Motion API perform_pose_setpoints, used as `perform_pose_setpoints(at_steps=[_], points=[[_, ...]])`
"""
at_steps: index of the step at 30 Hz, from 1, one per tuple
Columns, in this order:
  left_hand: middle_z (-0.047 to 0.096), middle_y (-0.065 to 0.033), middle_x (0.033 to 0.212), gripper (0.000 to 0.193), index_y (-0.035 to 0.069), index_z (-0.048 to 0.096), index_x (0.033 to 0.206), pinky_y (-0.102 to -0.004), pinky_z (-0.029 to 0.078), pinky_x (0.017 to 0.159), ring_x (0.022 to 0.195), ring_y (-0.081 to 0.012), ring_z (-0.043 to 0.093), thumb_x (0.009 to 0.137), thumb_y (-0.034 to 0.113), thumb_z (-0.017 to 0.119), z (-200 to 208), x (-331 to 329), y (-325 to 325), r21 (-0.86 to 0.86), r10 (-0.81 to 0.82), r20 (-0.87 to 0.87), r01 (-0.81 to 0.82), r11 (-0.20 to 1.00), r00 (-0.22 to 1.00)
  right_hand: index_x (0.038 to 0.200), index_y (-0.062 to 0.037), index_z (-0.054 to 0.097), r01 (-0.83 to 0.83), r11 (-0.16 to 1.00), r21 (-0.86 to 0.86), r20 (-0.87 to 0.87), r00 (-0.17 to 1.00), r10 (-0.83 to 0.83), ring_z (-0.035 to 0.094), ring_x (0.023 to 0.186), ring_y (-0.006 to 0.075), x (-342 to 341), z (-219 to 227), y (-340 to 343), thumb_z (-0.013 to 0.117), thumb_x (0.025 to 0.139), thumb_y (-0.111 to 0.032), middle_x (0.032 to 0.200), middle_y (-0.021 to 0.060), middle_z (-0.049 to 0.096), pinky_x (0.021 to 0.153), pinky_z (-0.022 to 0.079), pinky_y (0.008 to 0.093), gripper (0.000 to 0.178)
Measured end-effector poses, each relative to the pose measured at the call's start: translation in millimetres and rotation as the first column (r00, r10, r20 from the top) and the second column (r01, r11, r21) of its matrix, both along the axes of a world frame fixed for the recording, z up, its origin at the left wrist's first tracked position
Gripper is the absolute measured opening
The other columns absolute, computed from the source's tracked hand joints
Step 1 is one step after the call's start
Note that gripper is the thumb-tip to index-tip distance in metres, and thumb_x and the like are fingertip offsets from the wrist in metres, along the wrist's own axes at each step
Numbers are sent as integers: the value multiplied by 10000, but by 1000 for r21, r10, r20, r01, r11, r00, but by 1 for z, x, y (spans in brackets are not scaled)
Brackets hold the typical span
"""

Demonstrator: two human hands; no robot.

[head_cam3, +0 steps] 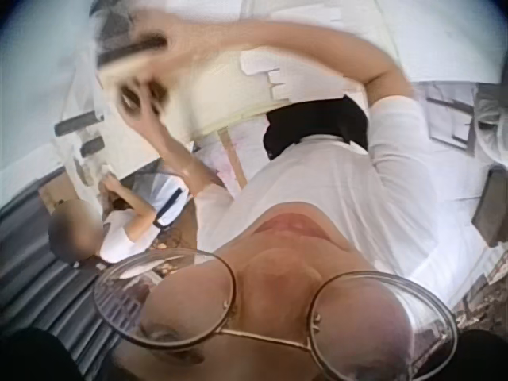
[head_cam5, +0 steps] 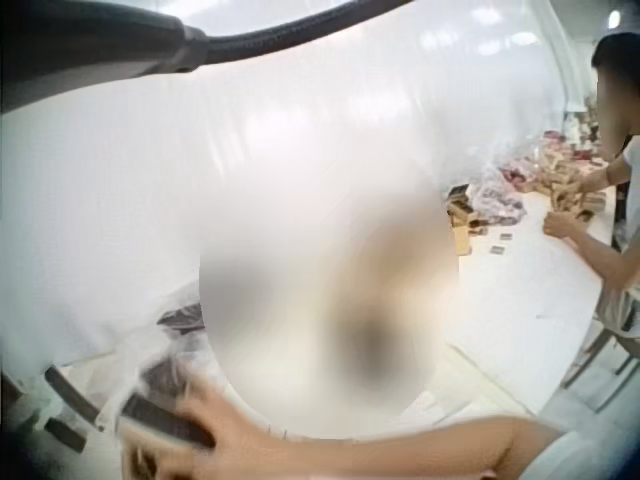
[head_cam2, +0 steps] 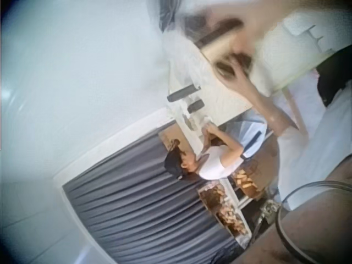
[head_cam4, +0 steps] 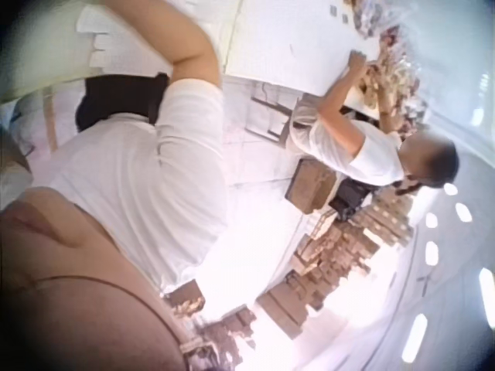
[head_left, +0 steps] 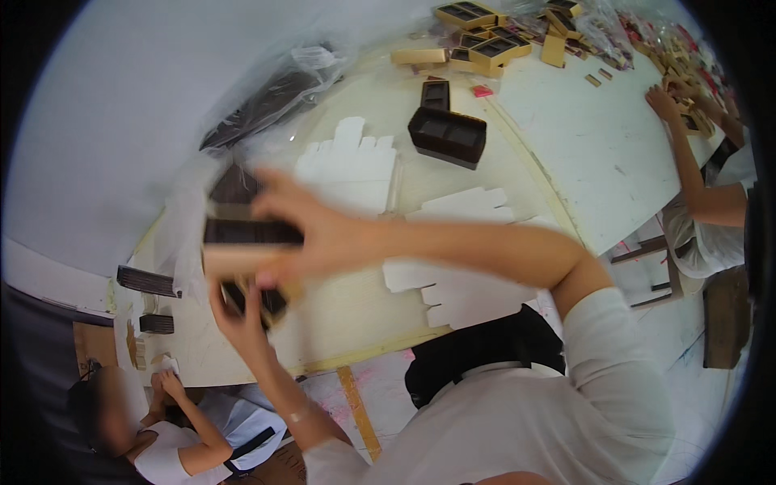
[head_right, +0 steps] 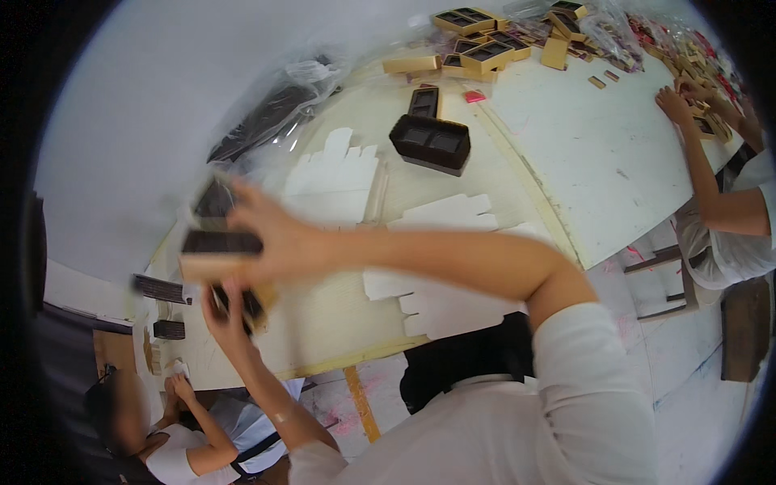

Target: The person folds flat cardboard pieces into small rectangular boxes, inserts a dark rectangular object into each box, and places the completed boxes on the table. The process repeats with multiple units.

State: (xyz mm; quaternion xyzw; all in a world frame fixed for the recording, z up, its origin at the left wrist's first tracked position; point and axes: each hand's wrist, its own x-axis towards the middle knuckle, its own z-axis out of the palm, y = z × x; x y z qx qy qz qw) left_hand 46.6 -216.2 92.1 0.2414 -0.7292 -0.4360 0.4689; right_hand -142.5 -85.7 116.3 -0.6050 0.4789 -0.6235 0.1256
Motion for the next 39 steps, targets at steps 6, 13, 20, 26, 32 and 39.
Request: perform_pose_setpoints(at_steps=[6, 13, 20, 26, 32, 39], points=[[287, -263, 1485, 894, 9, 175, 1495, -422, 247, 1106, 1376, -343, 275, 859, 395, 671, 160, -260, 58, -85, -505, -15, 503, 860, 863, 1177, -15, 566, 776, 610, -162, -561, 437, -704, 399, 1310, 331, -196, 152, 137, 767, 746, -403, 1295, 173, 502, 1088, 324, 423, 614], [546, -84, 1332, 542, 54, 568, 1257, -390, 302, 1101, 1303, -235, 444, 765, 181, 756, 75, -115, 129, -98, -705, 585, 897, 430, 402, 1270, -51, 546, 760, 644, 87, -698, 508, -505, 429, 1311, 320, -115, 16, 296, 775, 743, -306, 1355, 163, 499, 1072, 363, 456, 628], [541, -115, 1316, 545, 100, 602, 1195, -471, 339, 1079, 1268, -304, 475, 728, 316, 782, -50, -33, 174, -299, -425, 746, 829, 473, 512, 1201, -2, 561, 563, 766, 311, -749, 641, -167, 477, 1248, 315, 29, -88, 275, 755, 740, -279, 1290, 146, 545, 1101, 306, 491, 572], [604, -80, 1178, 428, 75, 641, 1058, -383, 476, 898, 1104, -275, 561, 695, 245, 791, -51, -30, 183, -295, -436, 692, 777, 557, 575, 1108, -16, 596, 510, 798, 322, -707, 690, -155, 560, 1087, 276, 26, -77, 277, 762, 713, -193, 1110, 102, 618, 1043, 389, 470, 464], [615, -63, 1109, 427, 55, 635, 1024, -364, 494, 817, 1012, -267, 567, 680, 256, 789, -45, -35, 181, -294, -418, 731, 802, 520, 539, 1049, -9, 609, 491, 810, 321, -651, 735, -188, 578, 1017, 301, 22, -79, 275, 740, 732, -140, 998, 113, 630, 1001, 425, 451, 368], [650, -59, 942, 272, 42, 655, 903, -347, 495, 714, 866, -253, 601, 743, 235, 759, -38, -43, 181, -283, -462, 696, 802, 526, 549, 925, -5, 601, 532, 817, 223, -718, 657, -231, 605, 939, 303, 22, -79, 272, 694, 753, -71, 959, 114, 636, 868, 489, 401, 207]])
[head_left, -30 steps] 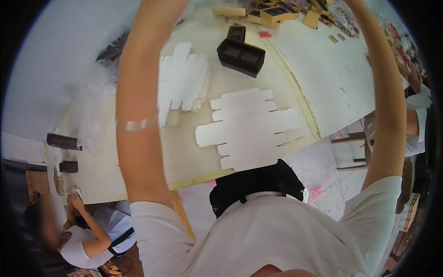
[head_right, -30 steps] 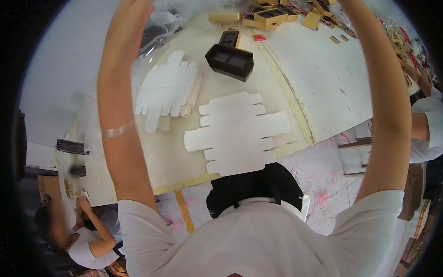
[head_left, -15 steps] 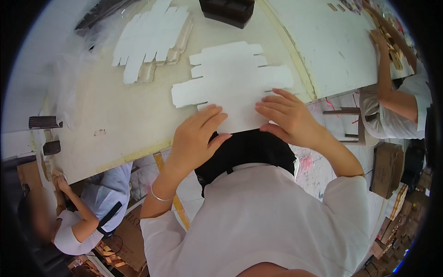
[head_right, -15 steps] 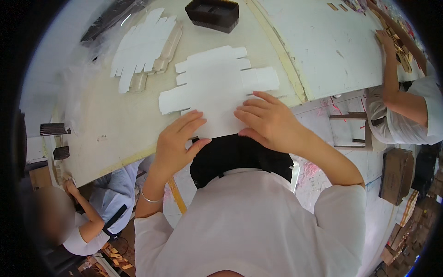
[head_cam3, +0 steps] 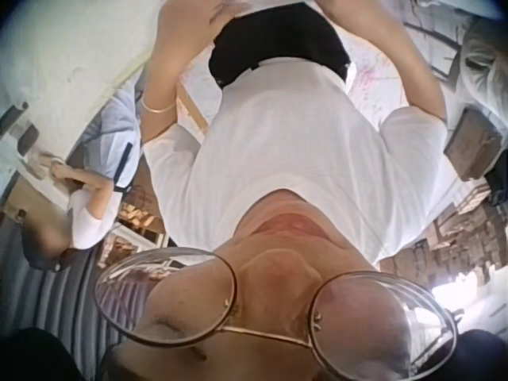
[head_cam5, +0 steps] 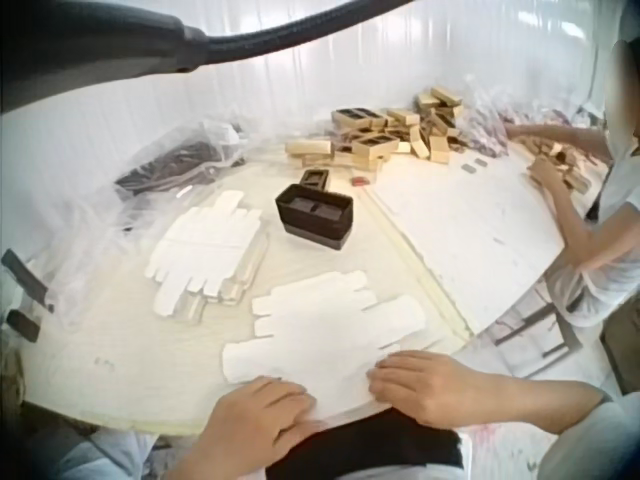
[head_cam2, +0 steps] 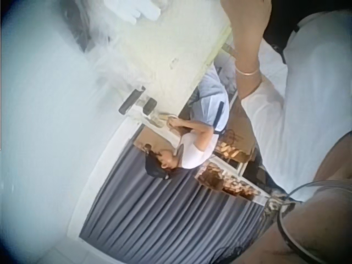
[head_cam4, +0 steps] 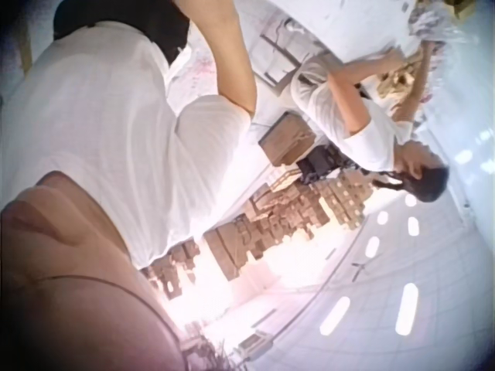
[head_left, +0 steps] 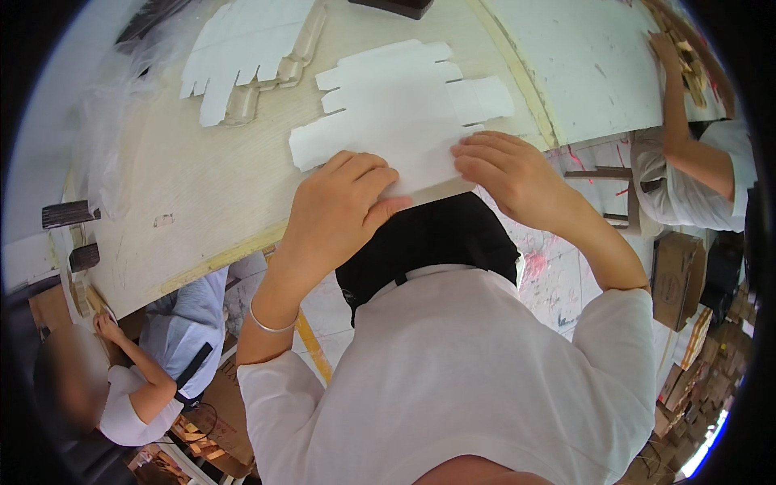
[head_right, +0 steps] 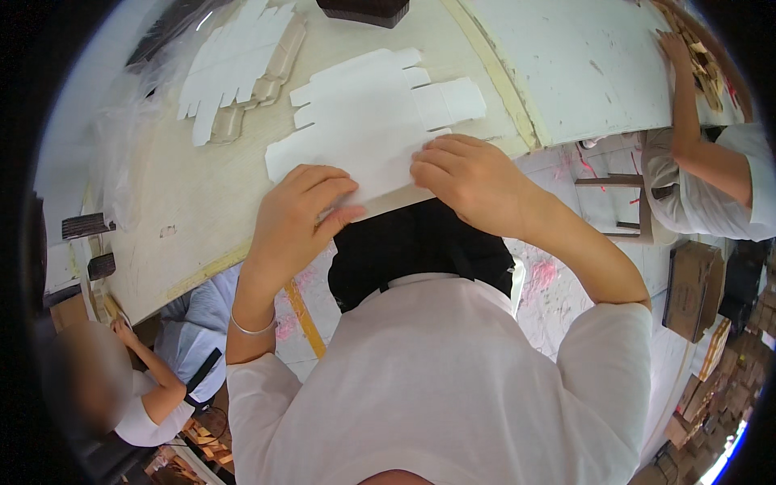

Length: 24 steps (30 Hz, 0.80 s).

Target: The person folds flat cardboard pieces into small rectangular boxes, inserts a dark rectangular object into each box, and places the completed boxes on the table. The process repeats with multiple units.

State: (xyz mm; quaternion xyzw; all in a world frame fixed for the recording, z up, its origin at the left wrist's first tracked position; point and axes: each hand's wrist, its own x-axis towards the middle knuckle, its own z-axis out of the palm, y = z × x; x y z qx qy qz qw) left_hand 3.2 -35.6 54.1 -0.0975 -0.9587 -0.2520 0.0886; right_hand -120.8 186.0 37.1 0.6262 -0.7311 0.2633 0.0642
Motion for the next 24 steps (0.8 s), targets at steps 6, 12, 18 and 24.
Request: perform_pose_setpoints(at_steps=[6, 12, 18, 24], points=[[603, -28, 783, 141, 78, 639, 815, -341, 438, 581, 712, -192, 576, 806, 205, 699, -4, -18, -1, 147, 142, 141, -162, 976, 980, 864, -25, 589, 116, 990, -80, -3, 993, -117, 600, 767, 286, -4, -2, -8, 673, 778, -72, 798, 93, 613, 696, 489, 386, 129], [578, -24, 950, 191, 92, 649, 904, -351, 435, 706, 873, -218, 551, 762, 195, 725, -13, -29, 6, -166, 141, -272, -191, 967, 952, 873, -44, 616, 326, 945, 31, 277, 905, -322, 586, 783, 256, -15, -11, -32, 677, 797, -86, 912, 90, 588, 693, 472, 369, 106], [585, -47, 980, 250, 58, 667, 959, -356, 468, 725, 847, -232, 562, 749, 171, 737, -18, -22, 0, -69, -12, -126, 3, 998, 992, 943, -23, 619, 40, 999, -9, -156, 987, -41, 560, 908, 241, -24, -11, -24, 664, 737, -89, 971, 91, 555, 805, 461, 332, 221], [580, -46, 908, 215, 40, 648, 933, -348, 480, 697, 799, -228, 562, 757, 138, 725, -15, -30, -7, -157, -96, -85, 81, 984, 992, 925, 19, 605, -91, 990, 107, -316, 941, 121, 544, 862, 240, -29, -10, -25, 642, 699, -84, 914, 94, 542, 804, 462, 324, 251]])
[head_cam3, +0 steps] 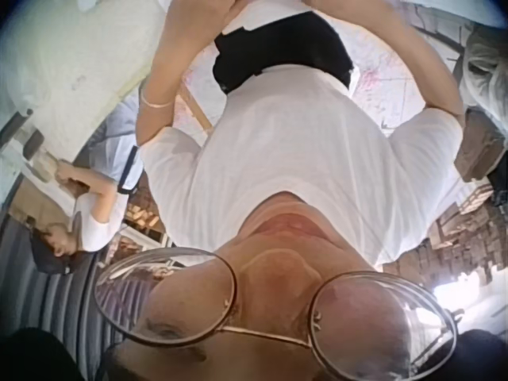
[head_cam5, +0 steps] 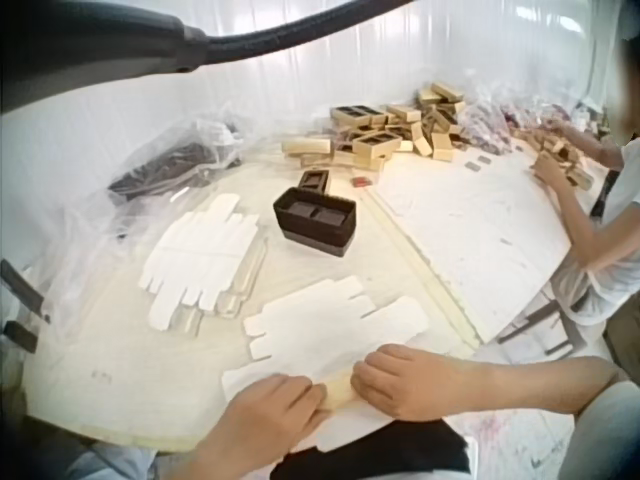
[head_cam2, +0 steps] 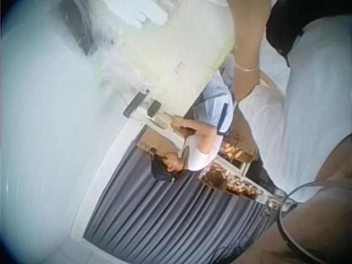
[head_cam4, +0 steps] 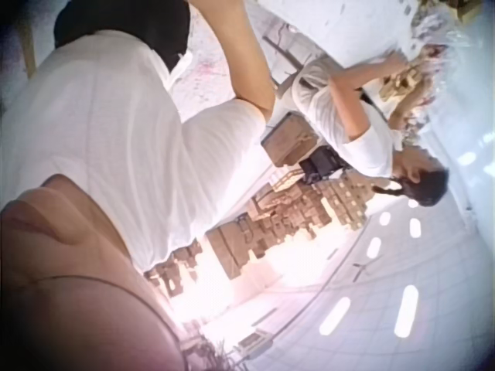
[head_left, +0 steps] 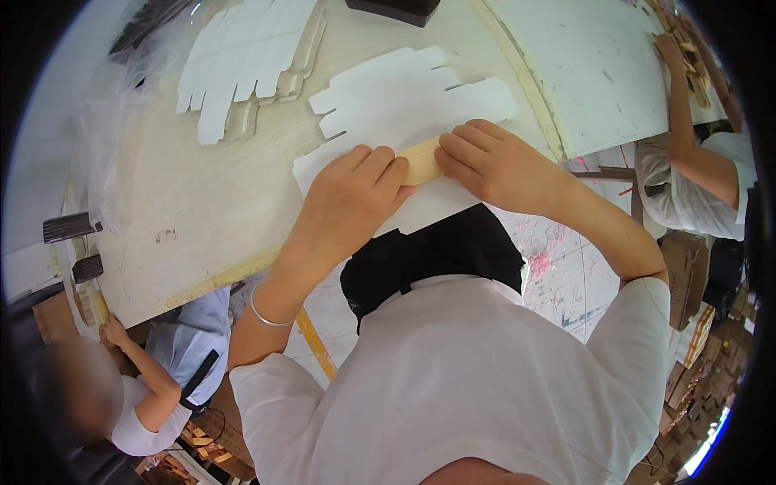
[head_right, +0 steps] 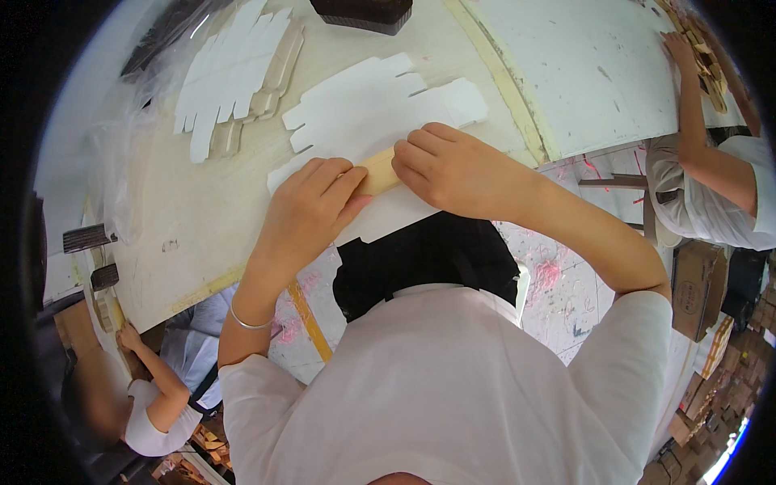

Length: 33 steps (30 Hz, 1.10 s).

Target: The person folds flat cardboard pieces into small rectangular boxes, inserts a dark rectangular object into each box, and places the completed boxes on the table. The process repeats with multiple units.

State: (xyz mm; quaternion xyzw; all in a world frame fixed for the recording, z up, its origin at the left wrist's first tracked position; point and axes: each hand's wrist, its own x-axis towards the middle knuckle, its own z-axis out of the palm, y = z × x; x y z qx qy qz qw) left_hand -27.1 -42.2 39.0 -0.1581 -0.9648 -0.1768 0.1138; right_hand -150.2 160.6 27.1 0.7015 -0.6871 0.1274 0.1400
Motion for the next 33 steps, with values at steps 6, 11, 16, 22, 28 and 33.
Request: perform_pose_setpoints(at_steps=[6, 11, 16, 22, 28, 33], points=[[543, -81, 829, 132, 10, 615, 910, -365, 444, 715, 794, -256, 514, 839, 119, 636, 6, -20, -14, 48, -6, 90, 2, 999, 996, 826, -4, 572, 72, 980, 184, 293, 948, -125, 573, 834, 286, -14, 11, -21, 597, 710, 12, 843, 119, 554, 742, 473, 367, 120], [550, -69, 804, 108, 48, 619, 888, -357, 428, 694, 786, -267, 519, 844, 145, 638, -2, -21, -14, 6, 125, -40, -125, 992, 991, 859, -10, 583, 129, 897, 422, 321, 904, -281, 551, 800, 308, -26, 20, -37, 572, 766, 45, 807, 105, 556, 730, 446, 379, 109], [590, -87, 867, 346, 35, 563, 1006, -308, 461, 697, 787, -204, 566, 863, 330, 674, 35, 25, 15, 443, 300, 143, -332, 832, 943, 819, -28, 565, 320, 946, -50, 260, 919, -297, 556, 763, 292, 4, 46, -12, 579, 738, 19, 813, 102, 555, 658, 433, 359, 95], [568, -31, 940, 309, 10, 514, 1140, -269, 465, 753, 868, -111, 533, 942, 231, 600, 11, 17, 17, 787, 192, 306, -361, 500, 933, 1032, -8, 593, 115, 967, -228, 463, 886, 4, 574, 888, 279, 69, 33, -18, 688, 764, -205, 997, 116, 583, 762, 457, 386, 347], [567, -39, 1011, 346, 0, 503, 1198, -305, 458, 816, 915, -135, 530, 907, 167, 587, 37, -15, -37, 629, -155, 633, -386, 675, 759, 1125, -80, 635, 0, 983, -185, 106, 994, 20, 569, 1125, 289, 46, 42, 31, 676, 835, -310, 1249, 145, 587, 969, 430, 474, 373], [567, -47, 1103, 496, 34, 488, 1310, -285, 440, 849, 982, -132, 522, 867, 210, 626, 46, -50, -29, 371, -136, 782, -279, 886, 608, 968, -76, 679, -105, 981, -166, -90, 992, 91, 599, 1013, 249, 46, 7, 34, 720, 756, -182, 1064, 102, 636, 884, 478, 434, 241]])
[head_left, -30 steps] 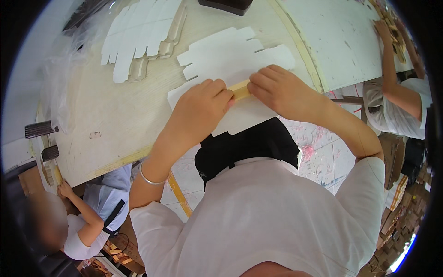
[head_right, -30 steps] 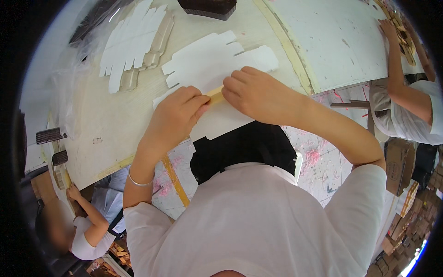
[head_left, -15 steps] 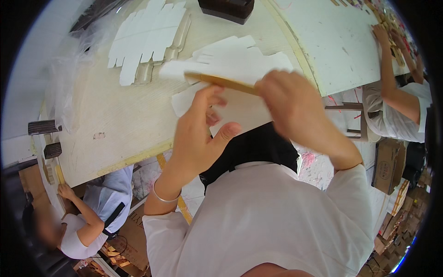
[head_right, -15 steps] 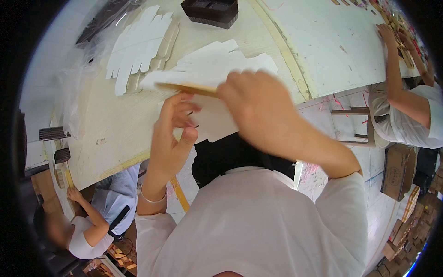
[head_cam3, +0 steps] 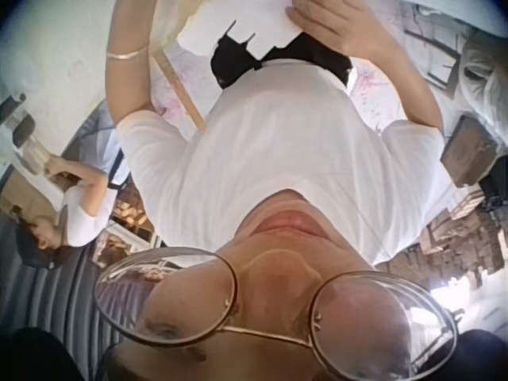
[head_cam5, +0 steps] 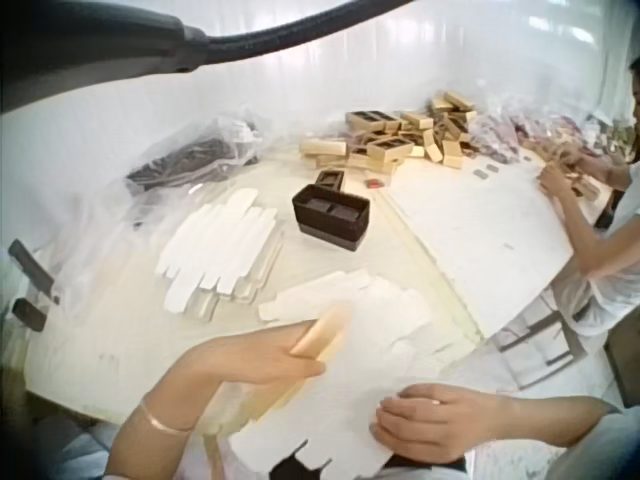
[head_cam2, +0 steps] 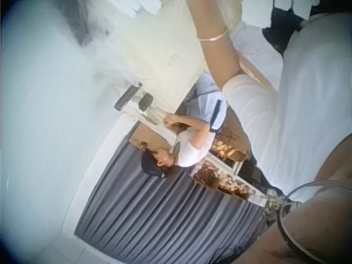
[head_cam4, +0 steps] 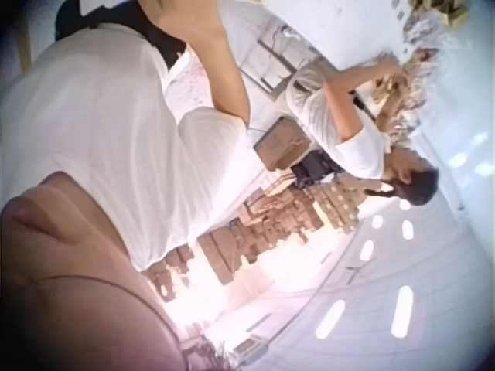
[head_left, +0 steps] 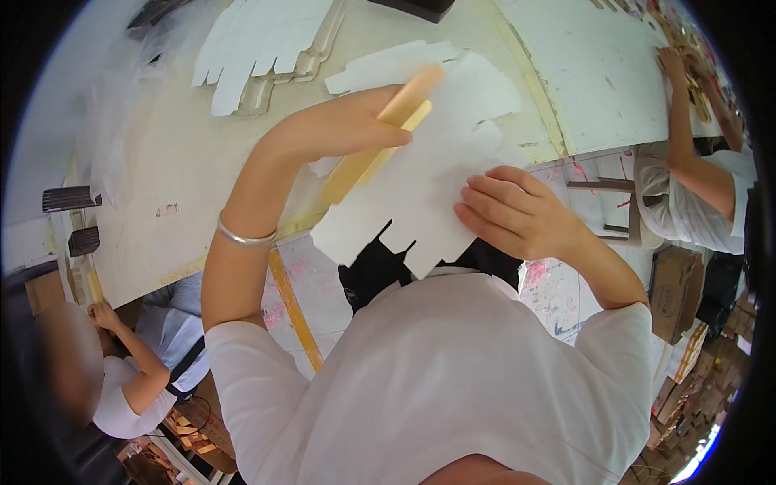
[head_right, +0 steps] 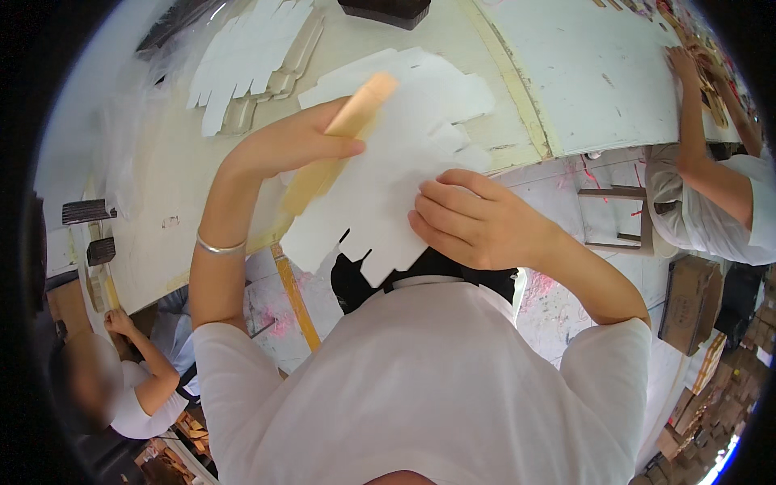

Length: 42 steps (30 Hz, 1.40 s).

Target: The person folds flat cardboard pieces into small rectangular boxes, inserts a dark rectangular object into each box, and places the completed boxes on the table. The process repeats with multiple units.

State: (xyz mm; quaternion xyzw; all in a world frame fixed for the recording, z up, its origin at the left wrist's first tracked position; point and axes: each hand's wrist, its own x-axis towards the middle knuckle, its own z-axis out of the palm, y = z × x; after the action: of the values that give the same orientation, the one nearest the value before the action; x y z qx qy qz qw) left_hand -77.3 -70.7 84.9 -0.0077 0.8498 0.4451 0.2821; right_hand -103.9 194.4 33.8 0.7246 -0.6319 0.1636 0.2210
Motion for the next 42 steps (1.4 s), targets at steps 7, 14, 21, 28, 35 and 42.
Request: perform_pose_setpoints(at_steps=[7, 14, 21, 28, 35, 42], points=[[617, -128, 983, 390, 37, 535, 1212, -330, 475, 765, 872, -246, 593, 836, 74, 629, -39, 12, 20, -397, -202, -545, -38, 917, 814, 845, -77, 601, 169, 977, 132, 490, 846, -213, 549, 876, 243, -3, 2, -53, 719, 739, -141, 936, 85, 567, 780, 398, 338, 172], [630, -84, 868, 288, 68, 541, 1025, -364, 478, 737, 801, -275, 597, 790, 77, 707, -45, 12, 14, -136, 57, -493, -142, 980, 868, 857, -39, 612, -11, 1000, 13, 204, 979, 8, 529, 902, 205, 0, -17, -47, 700, 745, -150, 925, 67, 513, 789, 441, 336, 181], [610, -112, 979, 436, 112, 550, 1228, -366, 484, 758, 897, -284, 595, 812, 124, 680, -29, 30, 7, -303, -84, -500, -83, 949, 862, 828, -33, 633, -75, 961, 268, 496, 865, -71, 561, 845, 243, -2, 4, -56, 681, 762, -115, 879, 63, 550, 706, 457, 364, 116], [580, -98, 944, 533, 133, 540, 1285, -374, 492, 706, 826, -288, 590, 779, -34, 563, -30, 49, 4, -261, -83, -556, -79, 962, 827, 800, -44, 649, -77, 802, 592, 582, 729, -360, 594, 816, 304, -20, 17, -95, 654, 771, -60, 774, 108, 591, 680, 471, 393, 34], [504, -84, 1139, 629, 103, 531, 1286, -289, 473, 616, 748, -217, 585, 702, -129, 504, -7, 59, 14, -126, 74, -601, -186, 974, 796, 816, -43, 605, -23, 985, 172, 266, 964, -24, 594, 681, 239, -9, 38, -61, 617, 718, -38, 818, 61, 595, 590, 460, 365, 98], [435, -84, 1197, 421, 93, 557, 1005, -377, 469, 593, 663, -259, 562, 660, -140, 498, -31, 54, 38, -156, 120, -709, -321, 934, 694, 898, -16, 587, -150, 976, 157, 604, 797, 25, 583, 779, 287, -17, 3, -57, 639, 786, -41, 947, 105, 540, 654, 478, 371, 127]])
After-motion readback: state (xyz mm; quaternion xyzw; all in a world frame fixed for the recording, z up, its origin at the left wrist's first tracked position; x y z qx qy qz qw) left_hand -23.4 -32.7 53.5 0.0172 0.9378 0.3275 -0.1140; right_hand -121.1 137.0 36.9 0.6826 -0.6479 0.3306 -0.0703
